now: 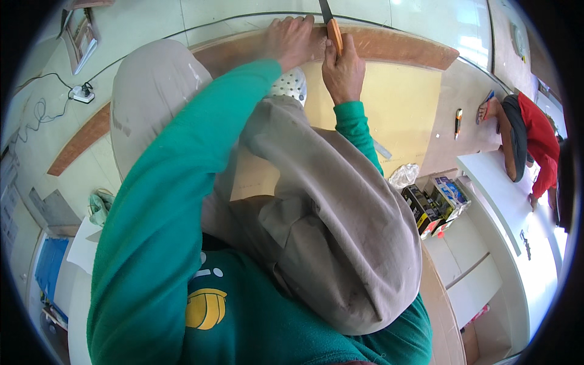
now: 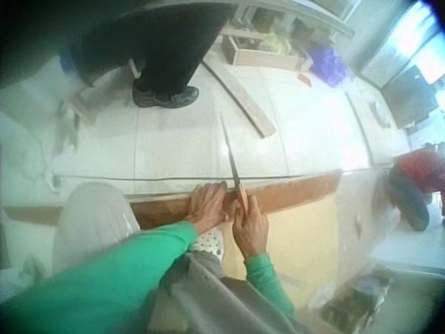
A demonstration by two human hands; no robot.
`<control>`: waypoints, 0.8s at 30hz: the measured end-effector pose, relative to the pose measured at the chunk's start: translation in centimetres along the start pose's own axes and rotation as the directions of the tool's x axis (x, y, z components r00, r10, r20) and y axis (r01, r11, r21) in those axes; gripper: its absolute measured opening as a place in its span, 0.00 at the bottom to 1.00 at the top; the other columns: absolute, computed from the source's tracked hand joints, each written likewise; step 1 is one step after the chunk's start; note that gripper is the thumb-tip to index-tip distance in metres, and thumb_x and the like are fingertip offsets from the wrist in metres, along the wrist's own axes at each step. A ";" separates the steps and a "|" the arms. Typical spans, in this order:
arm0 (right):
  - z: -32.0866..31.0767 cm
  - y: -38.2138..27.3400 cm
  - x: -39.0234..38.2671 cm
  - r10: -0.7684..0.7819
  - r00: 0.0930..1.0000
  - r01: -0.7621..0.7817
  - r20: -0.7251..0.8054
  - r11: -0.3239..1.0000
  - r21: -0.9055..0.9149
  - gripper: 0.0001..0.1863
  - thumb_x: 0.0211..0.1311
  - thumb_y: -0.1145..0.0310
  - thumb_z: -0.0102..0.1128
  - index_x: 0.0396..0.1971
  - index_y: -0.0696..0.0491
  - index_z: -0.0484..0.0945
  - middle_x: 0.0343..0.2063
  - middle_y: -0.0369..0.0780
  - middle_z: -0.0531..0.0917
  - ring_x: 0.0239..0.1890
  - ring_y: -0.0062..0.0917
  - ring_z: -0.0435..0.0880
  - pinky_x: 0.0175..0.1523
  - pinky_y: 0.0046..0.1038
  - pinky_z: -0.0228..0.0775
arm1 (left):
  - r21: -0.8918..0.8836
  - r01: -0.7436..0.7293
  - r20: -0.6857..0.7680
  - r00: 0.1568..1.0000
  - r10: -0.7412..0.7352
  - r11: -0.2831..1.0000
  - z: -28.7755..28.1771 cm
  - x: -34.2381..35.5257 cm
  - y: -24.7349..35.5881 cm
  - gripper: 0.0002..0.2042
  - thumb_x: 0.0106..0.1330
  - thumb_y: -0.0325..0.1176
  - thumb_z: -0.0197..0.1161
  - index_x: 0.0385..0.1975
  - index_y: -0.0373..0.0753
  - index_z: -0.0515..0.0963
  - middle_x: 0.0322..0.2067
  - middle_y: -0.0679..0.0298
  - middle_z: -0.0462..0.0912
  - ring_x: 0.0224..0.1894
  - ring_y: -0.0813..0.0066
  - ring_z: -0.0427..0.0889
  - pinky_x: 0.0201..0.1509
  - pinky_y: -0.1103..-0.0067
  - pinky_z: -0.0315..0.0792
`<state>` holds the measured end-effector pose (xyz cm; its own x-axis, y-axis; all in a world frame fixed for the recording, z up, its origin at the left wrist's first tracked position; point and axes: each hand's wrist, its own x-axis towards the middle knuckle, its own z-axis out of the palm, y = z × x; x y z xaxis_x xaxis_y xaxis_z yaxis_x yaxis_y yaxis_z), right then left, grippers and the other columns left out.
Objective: The person uses a hand saw to cut a curved wooden board on the floor, then lifts the cut piece and fits it into a curved wooden cabinet frame.
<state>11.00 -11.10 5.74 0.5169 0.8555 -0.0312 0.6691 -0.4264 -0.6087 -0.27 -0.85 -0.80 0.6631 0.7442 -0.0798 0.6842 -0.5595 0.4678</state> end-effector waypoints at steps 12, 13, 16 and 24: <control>-5.8 3.7 -15.5 0.392 0.913 -0.395 0.114 0.919 0.004 0.15 0.77 0.63 0.65 0.56 0.53 0.77 0.30 0.46 0.88 0.33 0.41 0.92 0.42 0.40 0.81 | 0.014 0.015 -0.016 1.000 -0.015 1.000 0.9 0.3 0.0 0.34 0.49 0.42 0.88 0.54 0.37 0.79 0.45 0.55 0.90 0.54 0.53 0.88 0.58 0.56 0.77; -5.0 3.4 -12.1 0.298 0.934 -0.293 0.197 0.955 -0.052 0.13 0.77 0.64 0.64 0.53 0.53 0.76 0.28 0.53 0.86 0.32 0.52 0.90 0.37 0.47 0.79 | 0.012 0.004 -0.041 0.999 -0.003 1.000 0.8 0.1 0.2 0.34 0.49 0.42 0.88 0.55 0.37 0.79 0.45 0.55 0.90 0.54 0.53 0.88 0.59 0.57 0.77; 0.0 1.7 -1.8 -0.078 0.997 0.080 -0.027 0.993 0.081 0.10 0.75 0.64 0.63 0.47 0.51 0.76 0.22 0.56 0.83 0.29 0.60 0.85 0.31 0.55 0.73 | 0.018 0.016 0.002 1.000 -0.016 1.000 -0.2 0.3 0.1 0.38 0.48 0.44 0.88 0.59 0.37 0.78 0.46 0.54 0.90 0.56 0.53 0.87 0.59 0.58 0.77; -6.5 5.0 -16.1 0.286 0.947 -0.293 0.147 0.956 0.025 0.11 0.80 0.64 0.61 0.55 0.51 0.76 0.23 0.48 0.83 0.24 0.39 0.87 0.33 0.39 0.77 | -0.033 0.027 0.011 1.000 -0.027 0.999 -0.1 0.2 0.0 0.37 0.48 0.42 0.88 0.57 0.37 0.78 0.46 0.55 0.90 0.55 0.53 0.87 0.59 0.55 0.77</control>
<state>9.48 -28.96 8.31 0.6025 0.7312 -0.3198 0.4753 -0.6507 -0.5922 -0.14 -0.69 -0.74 0.6480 0.7547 -0.1021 0.6916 -0.5270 0.4939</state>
